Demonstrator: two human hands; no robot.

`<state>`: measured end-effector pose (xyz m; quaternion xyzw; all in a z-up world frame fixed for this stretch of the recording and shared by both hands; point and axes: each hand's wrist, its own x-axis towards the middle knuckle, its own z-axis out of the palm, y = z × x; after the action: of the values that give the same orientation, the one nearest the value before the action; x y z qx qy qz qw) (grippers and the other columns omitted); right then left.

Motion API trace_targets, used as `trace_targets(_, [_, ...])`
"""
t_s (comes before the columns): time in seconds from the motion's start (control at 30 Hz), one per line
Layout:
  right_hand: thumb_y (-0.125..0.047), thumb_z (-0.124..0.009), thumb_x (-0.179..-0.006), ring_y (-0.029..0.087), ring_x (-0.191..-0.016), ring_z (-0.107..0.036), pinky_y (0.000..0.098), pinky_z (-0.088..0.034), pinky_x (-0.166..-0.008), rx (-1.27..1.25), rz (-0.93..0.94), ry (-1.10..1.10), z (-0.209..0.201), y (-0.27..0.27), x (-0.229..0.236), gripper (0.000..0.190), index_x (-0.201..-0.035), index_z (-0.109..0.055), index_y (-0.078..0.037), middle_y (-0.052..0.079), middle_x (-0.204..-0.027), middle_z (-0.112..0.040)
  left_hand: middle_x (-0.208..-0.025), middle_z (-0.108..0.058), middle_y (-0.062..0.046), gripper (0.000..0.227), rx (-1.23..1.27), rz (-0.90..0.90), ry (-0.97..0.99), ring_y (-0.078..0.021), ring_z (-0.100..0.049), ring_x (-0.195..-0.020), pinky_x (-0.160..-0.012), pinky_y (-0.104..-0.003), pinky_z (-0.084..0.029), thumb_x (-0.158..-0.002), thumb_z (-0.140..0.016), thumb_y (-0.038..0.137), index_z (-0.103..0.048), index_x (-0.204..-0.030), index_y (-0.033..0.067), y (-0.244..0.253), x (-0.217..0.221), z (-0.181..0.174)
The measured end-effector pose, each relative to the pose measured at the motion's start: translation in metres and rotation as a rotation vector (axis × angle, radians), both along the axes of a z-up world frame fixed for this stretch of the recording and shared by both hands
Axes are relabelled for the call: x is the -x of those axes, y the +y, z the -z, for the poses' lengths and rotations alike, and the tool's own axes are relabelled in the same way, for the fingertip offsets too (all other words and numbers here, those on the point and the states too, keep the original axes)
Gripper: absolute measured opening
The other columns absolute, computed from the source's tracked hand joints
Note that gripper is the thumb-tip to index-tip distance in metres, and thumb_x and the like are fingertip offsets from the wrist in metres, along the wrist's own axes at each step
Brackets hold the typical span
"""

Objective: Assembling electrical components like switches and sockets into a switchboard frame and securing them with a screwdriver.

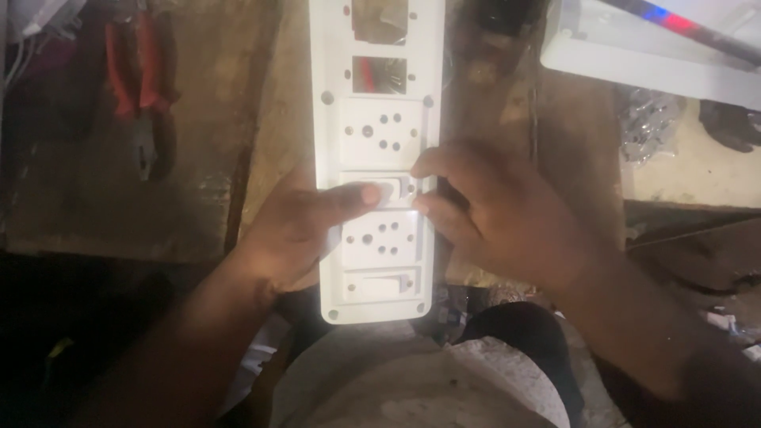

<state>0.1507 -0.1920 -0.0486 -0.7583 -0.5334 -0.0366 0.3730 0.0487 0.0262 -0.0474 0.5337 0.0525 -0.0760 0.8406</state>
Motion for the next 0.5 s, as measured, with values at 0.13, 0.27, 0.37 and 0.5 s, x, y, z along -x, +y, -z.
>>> trace_targets(0.13, [-0.023, -0.067, -0.099, 0.021, -0.081, -0.068, 0.0366, -0.057, -0.071, 0.060, -0.013, 0.085, -0.002, -0.006, 0.003, 0.028, -0.120, -0.058, -0.007, 0.011, -0.100, -0.065, -0.117, -0.068, -0.019, 0.047, 0.059, 0.014, -0.053, -0.0259, -0.070, -0.103, -0.090, -0.040, -0.059, -0.093, -0.072, 0.014, -0.056, -0.132, -0.0067, 0.001, 0.005, 0.004])
trace_targets(0.27, [-0.025, -0.070, -0.093, 0.025, -0.094, -0.069, 0.0377, -0.057, -0.078, 0.111, -0.027, 0.005, -0.007, -0.035, 0.002, 0.047, -0.135, -0.057, -0.007, 0.016, -0.120, -0.066, -0.117, -0.069, -0.017, 0.049, 0.022, -0.070, -0.060, -0.0242, -0.071, -0.105, -0.089, -0.040, -0.060, -0.092, -0.071, 0.017, -0.055, -0.132, -0.0048, -0.002, 0.010, 0.001])
trace_targets(0.37, [-0.027, -0.074, -0.089, 0.024, -0.095, -0.070, 0.0364, -0.057, -0.080, 0.125, 0.000, 0.038, 0.009, -0.052, -0.005, 0.053, -0.136, -0.058, -0.009, 0.015, -0.123, -0.066, -0.111, -0.073, -0.020, 0.046, -0.193, -0.032, -0.093, -0.0271, -0.075, -0.098, -0.083, -0.040, -0.064, -0.096, -0.066, 0.022, -0.059, -0.129, -0.0085, 0.001, 0.013, 0.006])
trace_targets(0.5, [-0.028, -0.077, -0.086, 0.026, -0.096, -0.070, 0.0363, -0.058, -0.080, 0.142, 0.023, 0.028, 0.000, -0.048, -0.008, 0.052, -0.133, -0.061, -0.012, 0.015, -0.122, -0.067, -0.116, -0.069, -0.020, 0.051, -0.034, -0.100, -0.061, -0.0269, -0.071, -0.102, -0.086, -0.041, -0.062, -0.093, -0.071, 0.017, -0.054, -0.134, -0.0079, -0.005, 0.011, 0.004])
